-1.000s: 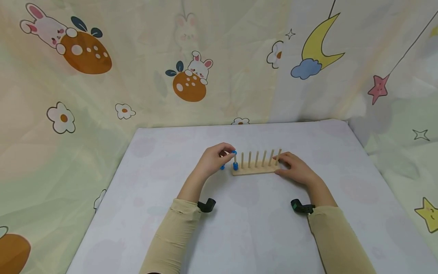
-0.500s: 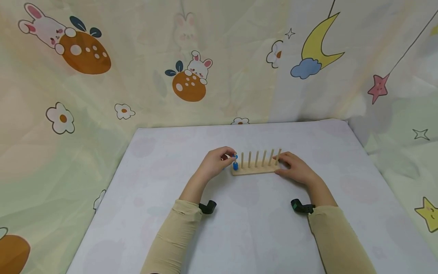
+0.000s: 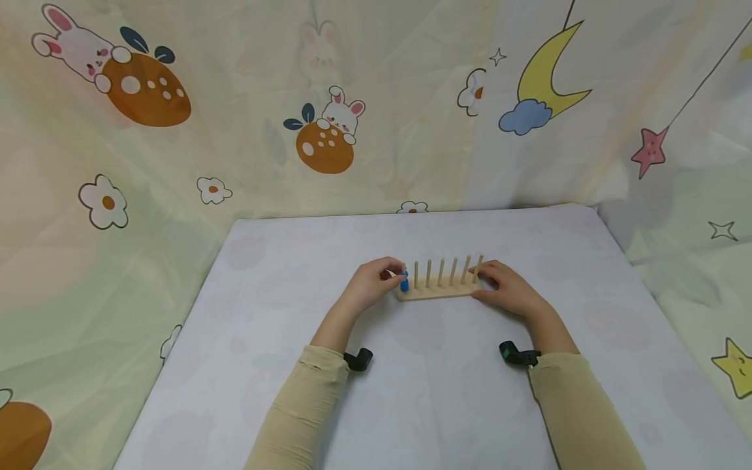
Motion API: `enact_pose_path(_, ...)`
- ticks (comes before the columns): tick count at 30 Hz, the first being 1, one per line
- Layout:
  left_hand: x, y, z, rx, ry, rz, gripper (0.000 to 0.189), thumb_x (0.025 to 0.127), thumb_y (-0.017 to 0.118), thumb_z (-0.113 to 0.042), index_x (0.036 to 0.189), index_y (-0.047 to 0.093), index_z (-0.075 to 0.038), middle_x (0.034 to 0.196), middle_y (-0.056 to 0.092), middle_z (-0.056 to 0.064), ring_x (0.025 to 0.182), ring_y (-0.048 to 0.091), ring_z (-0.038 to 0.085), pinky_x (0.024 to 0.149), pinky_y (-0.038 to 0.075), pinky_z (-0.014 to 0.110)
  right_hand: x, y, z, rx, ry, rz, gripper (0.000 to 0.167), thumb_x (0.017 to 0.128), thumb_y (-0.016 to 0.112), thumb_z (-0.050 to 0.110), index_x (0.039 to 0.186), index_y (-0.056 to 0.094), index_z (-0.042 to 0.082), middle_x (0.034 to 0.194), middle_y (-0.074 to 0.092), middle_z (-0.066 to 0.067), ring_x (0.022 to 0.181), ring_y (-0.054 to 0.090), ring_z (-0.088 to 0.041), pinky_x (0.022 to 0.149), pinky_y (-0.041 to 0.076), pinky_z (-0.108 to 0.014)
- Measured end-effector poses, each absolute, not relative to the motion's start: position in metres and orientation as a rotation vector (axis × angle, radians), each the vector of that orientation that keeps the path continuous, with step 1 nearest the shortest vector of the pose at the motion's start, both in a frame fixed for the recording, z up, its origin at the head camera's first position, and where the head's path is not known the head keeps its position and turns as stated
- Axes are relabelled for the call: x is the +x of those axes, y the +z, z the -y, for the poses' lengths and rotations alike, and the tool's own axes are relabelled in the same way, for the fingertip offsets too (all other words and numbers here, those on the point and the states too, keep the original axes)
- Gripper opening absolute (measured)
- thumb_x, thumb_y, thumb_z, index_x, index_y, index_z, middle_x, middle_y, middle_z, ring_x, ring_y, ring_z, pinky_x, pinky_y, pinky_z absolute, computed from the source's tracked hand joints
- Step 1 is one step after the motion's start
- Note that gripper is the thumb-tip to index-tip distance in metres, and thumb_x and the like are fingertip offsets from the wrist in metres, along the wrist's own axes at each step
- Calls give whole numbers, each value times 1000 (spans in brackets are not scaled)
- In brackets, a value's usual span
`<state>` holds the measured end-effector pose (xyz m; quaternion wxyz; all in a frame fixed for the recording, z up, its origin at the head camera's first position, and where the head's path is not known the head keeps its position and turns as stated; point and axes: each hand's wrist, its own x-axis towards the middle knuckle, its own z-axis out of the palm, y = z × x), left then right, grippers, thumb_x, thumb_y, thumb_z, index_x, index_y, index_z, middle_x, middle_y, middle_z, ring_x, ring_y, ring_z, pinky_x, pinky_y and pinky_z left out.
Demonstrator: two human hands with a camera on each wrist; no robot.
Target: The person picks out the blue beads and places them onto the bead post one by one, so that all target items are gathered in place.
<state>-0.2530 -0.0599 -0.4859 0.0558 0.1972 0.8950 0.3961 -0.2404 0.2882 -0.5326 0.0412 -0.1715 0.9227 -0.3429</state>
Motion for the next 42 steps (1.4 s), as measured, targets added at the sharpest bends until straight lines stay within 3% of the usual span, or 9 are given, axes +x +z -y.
enact_pose_path(14, -252, -496, 62, 588, 1162, -2715, 26, 94, 68, -30, 117, 70, -18, 102, 69, -3, 90, 59, 12, 76, 49, 27, -241, -533, -288, -544, -1023, -2848, 50, 87, 76, 34, 133, 60, 21, 122, 56, -4, 101, 48, -20, 88, 41, -41)
enact_pose_path(27, -250, -505, 76, 578, 1093, -2813, 25, 95, 67, -27, 117, 70, -17, 98, 67, -4, 88, 57, 11, 79, 49, 29, -241, -533, -287, -544, -1025, -2850, 50, 87, 76, 33, 133, 60, 20, 125, 56, -5, 104, 50, -20, 91, 41, -43)
enact_pose_path(42, -249, -522, 125, 284, 1073, -2871, 29, 93, 69, -30, 119, 68, -19, 106, 65, -1, 95, 58, 17, 86, 50, 36, -239, -530, -287, -545, -1038, -2839, 50, 87, 76, 34, 133, 60, 20, 127, 56, -5, 105, 50, -21, 92, 42, -44)
